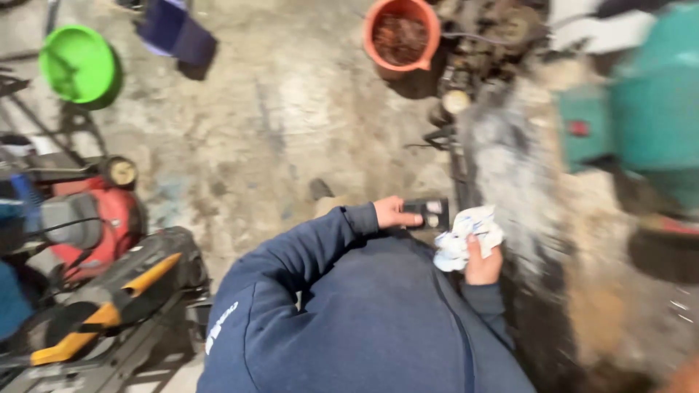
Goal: Polishing small metal bolts using a bench grinder equipped with a wire wheel.
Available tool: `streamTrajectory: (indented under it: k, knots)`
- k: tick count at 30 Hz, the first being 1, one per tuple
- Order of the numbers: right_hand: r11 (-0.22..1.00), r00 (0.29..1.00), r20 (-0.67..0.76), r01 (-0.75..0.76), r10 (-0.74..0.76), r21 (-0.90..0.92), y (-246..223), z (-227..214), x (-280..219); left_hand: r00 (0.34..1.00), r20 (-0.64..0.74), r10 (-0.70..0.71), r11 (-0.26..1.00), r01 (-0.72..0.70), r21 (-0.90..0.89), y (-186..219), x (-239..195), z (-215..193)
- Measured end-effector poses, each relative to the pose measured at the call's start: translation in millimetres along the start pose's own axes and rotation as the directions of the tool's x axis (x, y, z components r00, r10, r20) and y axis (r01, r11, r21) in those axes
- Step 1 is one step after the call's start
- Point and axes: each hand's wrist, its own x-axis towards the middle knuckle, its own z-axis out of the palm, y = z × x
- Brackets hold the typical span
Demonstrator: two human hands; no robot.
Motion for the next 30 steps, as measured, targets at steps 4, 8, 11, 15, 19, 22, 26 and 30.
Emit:
streamTrajectory:
  k: [4,8,11,15,19,22,26,30]
  knots:
    - [0.999,0.993,0.109,-0.037,0.040,-0.031,5,119,37,0.920,-0.382,-0.090,0.995,0.095,-0.007,-2,-140,-132]
    - [0.934,0.899,0.343,-0.333,0.273,0.130,-8,215,77,0.759,-0.648,-0.061,0.836,-0.316,-0.448,4,-263,-239]
    - [0.807,0.842,0.452,-0.473,0.296,0.353,-83,296,102,0.634,-0.773,0.012,0.791,-0.479,-0.381,15,-296,-303]
    - [0.731,0.810,0.452,-0.557,0.373,0.394,-97,367,153,0.474,-0.881,-0.012,0.821,-0.498,-0.279,38,-296,-384]
    - [0.475,0.587,0.808,-0.697,-0.054,0.538,-19,413,247,0.363,-0.917,-0.163,0.861,-0.402,-0.312,-11,-272,-482]
    - [0.704,0.627,0.779,-0.561,0.017,0.436,-28,492,336,0.207,-0.976,0.064,0.799,-0.596,-0.074,-63,-257,-555]
    - [0.962,0.676,0.685,-0.203,0.272,-0.182,-132,619,362,0.152,-0.986,-0.068,0.792,-0.593,-0.146,-95,-276,-606]
    - [0.958,0.681,0.711,0.048,0.175,-0.281,-159,718,417,0.093,-0.979,-0.180,0.810,-0.551,-0.202,-133,-300,-716]
